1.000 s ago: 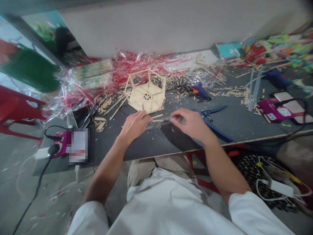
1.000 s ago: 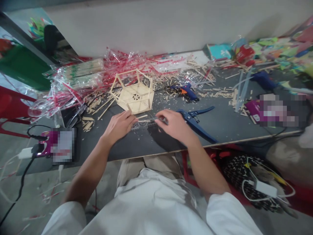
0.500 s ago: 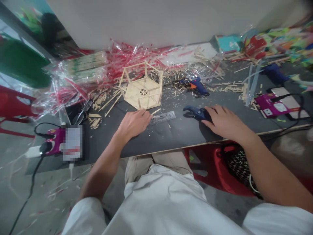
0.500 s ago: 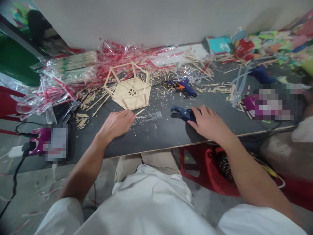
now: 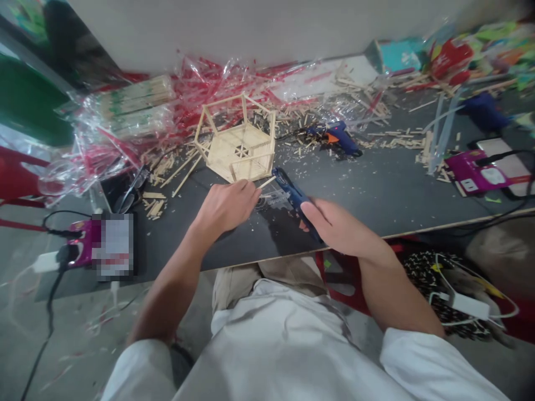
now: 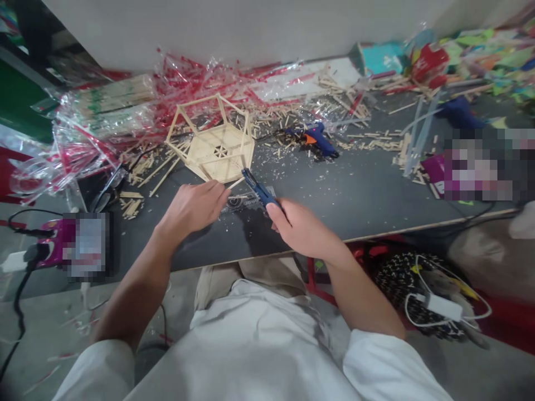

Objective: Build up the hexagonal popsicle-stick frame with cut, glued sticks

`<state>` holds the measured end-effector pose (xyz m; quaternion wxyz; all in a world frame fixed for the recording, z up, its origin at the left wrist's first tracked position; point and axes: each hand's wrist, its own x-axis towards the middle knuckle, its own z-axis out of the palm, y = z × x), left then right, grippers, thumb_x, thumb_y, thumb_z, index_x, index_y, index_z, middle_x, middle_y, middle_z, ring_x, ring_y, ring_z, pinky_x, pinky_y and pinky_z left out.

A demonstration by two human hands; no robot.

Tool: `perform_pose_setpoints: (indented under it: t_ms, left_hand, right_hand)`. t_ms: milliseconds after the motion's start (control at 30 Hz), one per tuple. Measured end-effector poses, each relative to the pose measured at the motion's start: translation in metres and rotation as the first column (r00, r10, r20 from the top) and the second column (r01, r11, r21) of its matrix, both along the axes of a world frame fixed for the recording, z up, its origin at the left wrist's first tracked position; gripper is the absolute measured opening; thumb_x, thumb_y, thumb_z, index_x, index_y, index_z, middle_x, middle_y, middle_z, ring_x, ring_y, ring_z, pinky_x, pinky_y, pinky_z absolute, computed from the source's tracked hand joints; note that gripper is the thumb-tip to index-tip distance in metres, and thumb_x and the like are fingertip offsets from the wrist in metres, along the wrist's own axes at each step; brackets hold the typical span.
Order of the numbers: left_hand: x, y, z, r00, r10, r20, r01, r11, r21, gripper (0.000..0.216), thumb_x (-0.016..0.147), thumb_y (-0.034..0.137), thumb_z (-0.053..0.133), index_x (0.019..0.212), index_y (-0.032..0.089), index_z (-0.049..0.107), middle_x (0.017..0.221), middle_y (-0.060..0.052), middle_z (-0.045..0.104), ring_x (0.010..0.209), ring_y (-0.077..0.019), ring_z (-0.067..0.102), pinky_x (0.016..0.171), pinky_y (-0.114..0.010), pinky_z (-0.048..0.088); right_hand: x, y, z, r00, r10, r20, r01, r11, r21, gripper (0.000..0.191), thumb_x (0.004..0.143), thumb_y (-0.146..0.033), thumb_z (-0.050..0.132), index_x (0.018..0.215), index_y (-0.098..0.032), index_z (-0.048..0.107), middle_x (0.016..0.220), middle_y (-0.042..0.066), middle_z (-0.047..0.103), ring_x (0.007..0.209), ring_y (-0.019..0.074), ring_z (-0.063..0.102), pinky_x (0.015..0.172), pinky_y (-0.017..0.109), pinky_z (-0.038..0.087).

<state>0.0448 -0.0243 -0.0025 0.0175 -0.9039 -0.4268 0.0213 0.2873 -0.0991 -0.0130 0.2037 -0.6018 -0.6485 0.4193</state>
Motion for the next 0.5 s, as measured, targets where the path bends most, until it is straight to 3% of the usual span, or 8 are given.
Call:
perform_pose_setpoints:
  t_ms: [233,500]
  left_hand:
    - [0.004,-0.002,-0.002,0.998,-0.006,-0.067,0.002,0.998,-0.055,0.045,0.111,0.033,0.028,0.103,0.015,0.069,0.092,-0.011,0.072,0.077,-0.0249,0.071,0.055,-0.031,0.032]
    - [0.002,-0.006,-0.001,0.999,0.016,-0.052,-0.019,0.998,-0.062,0.049,0.111,0.035,0.027,0.101,0.014,0.070,0.090,-0.012,0.072,0.076,-0.0251,0.071,0.056,-0.032,0.034]
  right_hand:
    - [-0.013,-0.001,0.002,1.000,-0.019,0.010,0.020,1.000,-0.020,0.046,0.106,-0.057,0.031,0.087,-0.023,0.054,0.083,0.008,0.070,0.076,0.0234,0.067,0.075,0.036,0.048]
    - [-0.025,-0.005,0.003,0.996,0.008,0.085,-0.015,0.997,0.081,0.045,0.106,-0.055,0.029,0.089,-0.022,0.054,0.092,0.012,0.070,0.085,0.0249,0.064,0.080,0.037,0.045]
